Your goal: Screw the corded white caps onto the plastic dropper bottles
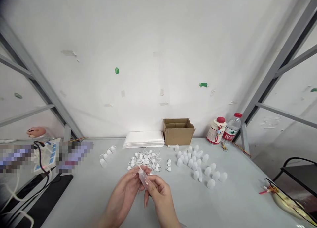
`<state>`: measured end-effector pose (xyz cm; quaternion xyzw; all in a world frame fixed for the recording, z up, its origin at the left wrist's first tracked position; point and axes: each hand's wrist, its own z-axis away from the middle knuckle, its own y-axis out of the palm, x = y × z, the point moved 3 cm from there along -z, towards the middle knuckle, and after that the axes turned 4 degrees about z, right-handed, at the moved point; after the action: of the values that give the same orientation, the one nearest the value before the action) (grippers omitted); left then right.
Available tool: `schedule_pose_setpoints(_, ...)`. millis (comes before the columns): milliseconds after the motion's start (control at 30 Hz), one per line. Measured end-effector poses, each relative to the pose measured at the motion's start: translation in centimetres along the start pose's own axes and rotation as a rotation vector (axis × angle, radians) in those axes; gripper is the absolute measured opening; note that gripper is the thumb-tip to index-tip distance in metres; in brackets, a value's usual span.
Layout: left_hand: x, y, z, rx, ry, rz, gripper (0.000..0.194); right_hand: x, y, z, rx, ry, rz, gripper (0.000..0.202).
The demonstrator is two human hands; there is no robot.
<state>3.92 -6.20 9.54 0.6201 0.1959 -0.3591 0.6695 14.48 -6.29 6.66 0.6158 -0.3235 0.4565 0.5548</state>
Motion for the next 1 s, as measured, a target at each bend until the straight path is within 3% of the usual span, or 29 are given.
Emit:
schedule_pose_setpoints(500, -0.1, 0.0, 0.0, 0.011, 0.039, -0.097, 0.025, 0.7, 0.2, 0.4, -0.133, -0.058, 0.120, 0.030)
schedule_pose_setpoints(767, 0.1, 0.4, -0.2, 0.029, 0.009, -0.013, 0.023, 0.6, 0.4, 0.3, -0.037, 0.001, -0.054, 0.031)
schedule_pose_setpoints(1000, 0.5, 0.4, 0.0, 0.002, -0.075, 0.071, 0.025, 1.1, 1.4, 0.5, 0.123, 0.169, -0.384, 0.032)
